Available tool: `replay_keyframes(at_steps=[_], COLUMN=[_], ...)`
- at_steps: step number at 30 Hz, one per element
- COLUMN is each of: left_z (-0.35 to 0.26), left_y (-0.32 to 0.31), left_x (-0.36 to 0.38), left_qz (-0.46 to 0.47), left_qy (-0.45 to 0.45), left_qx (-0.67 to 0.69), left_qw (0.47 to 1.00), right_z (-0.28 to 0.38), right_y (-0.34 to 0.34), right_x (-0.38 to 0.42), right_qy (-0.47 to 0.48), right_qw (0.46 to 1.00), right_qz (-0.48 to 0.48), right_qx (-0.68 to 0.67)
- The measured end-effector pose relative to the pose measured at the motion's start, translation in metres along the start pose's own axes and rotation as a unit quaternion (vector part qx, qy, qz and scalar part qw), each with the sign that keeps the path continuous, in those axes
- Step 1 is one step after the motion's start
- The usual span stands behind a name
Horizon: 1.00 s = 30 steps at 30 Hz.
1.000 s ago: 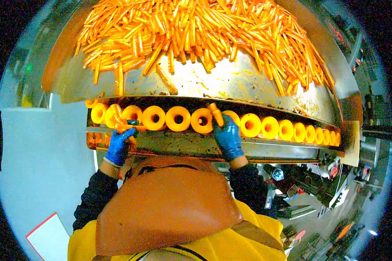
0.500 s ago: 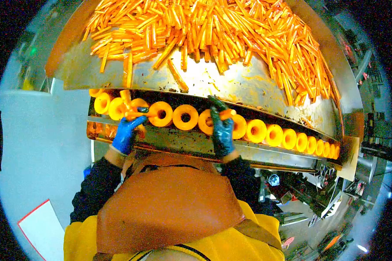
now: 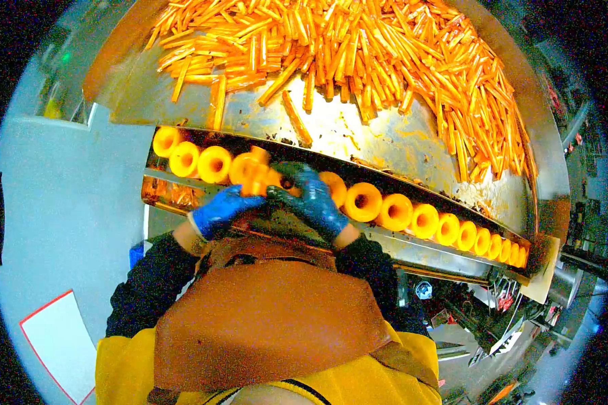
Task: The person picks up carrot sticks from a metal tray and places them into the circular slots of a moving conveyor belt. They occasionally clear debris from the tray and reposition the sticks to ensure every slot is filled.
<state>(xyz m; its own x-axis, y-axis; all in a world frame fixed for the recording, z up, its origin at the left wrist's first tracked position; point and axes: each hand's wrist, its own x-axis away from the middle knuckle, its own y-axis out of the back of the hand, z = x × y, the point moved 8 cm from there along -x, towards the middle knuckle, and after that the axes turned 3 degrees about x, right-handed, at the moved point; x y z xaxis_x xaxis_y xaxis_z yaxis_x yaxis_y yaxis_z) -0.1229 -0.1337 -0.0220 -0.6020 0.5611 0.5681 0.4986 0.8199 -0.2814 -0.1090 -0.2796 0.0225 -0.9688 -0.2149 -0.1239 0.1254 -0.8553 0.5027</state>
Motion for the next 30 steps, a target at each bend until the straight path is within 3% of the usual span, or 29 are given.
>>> replay_keyframes(at_steps=[1, 2, 4, 6, 8, 11, 12, 14, 16, 17, 18, 19, 22, 23, 26, 30], left_z=[0.002, 0.000, -0.011, -0.017, 0.018, 0.013, 0.007, 0.017, 0.000, -0.012, -0.025, -0.049, -0.059, -0.057, -0.042, -0.046], left_y=[-0.014, -0.029, -0.038, -0.036, -0.026, -0.011, -0.006, 0.022, 0.062, 0.071, 0.080, 0.078, 0.072, 0.067, 0.044, 0.048], left_x=[-0.003, -0.004, -0.007, -0.003, 0.000, 0.006, 0.013, 0.016, 0.025, 0.030, 0.035, 0.035, 0.023, 0.013, -0.003, 0.007], left_qz=[0.058, 0.115, 0.098, 0.082, 0.058, 0.033, 0.027, -0.015, -0.164, -0.201, -0.235, -0.203, -0.238, -0.248, -0.125, -0.184], left_qy=[-0.023, -0.046, -0.083, -0.119, 0.073, 0.009, -0.026, -0.015, -0.089, -0.154, -0.217, -0.313, -0.272, -0.238, -0.205, -0.272], left_qx=[0.001, 0.002, 0.021, 0.040, 0.119, -0.014, -0.087, -0.109, 0.001, 0.085, 0.169, 0.148, 0.092, 0.011, -0.086, -0.108], left_qw=[0.998, 0.992, 0.991, 0.989, 0.988, 0.999, 0.996, 0.994, 0.982, 0.964, 0.932, 0.916, 0.928, 0.939, 0.967, 0.938], right_z=[-0.001, 0.007, 0.019, 0.001, -0.008, -0.015, -0.038, -0.024, -0.032, -0.052, -0.048, -0.045, -0.057, -0.058, -0.065, -0.039], right_y=[-0.021, -0.042, -0.050, -0.052, -0.042, -0.007, -0.005, -0.003, -0.022, -0.032, -0.031, -0.029, -0.025, -0.015, 0.005, 0.026], right_x=[0.000, 0.005, 0.005, 0.002, -0.002, -0.015, -0.020, -0.027, -0.038, -0.032, -0.030, -0.027, -0.022, -0.017, -0.003, 0.003], right_qy=[-0.087, -0.170, -0.173, -0.128, -0.166, -0.188, -0.129, -0.123, -0.032, -0.101, -0.100, -0.116, -0.155, -0.148, -0.151, -0.096], right_qw=[0.978, 0.913, 0.887, 0.915, 0.931, 0.897, 0.917, 0.942, 0.995, 0.994, 0.994, 0.992, 0.987, 0.987, 0.986, 0.987], right_qz=[0.099, 0.194, 0.217, 0.134, 0.081, -0.101, -0.153, -0.113, -0.052, -0.041, -0.041, -0.045, -0.043, -0.059, -0.053, -0.112], right_qx=[-0.162, -0.316, -0.369, -0.358, -0.314, -0.387, -0.346, -0.292, -0.076, 0.002, 0.001, -0.001, -0.029, -0.016, 0.035, -0.056])
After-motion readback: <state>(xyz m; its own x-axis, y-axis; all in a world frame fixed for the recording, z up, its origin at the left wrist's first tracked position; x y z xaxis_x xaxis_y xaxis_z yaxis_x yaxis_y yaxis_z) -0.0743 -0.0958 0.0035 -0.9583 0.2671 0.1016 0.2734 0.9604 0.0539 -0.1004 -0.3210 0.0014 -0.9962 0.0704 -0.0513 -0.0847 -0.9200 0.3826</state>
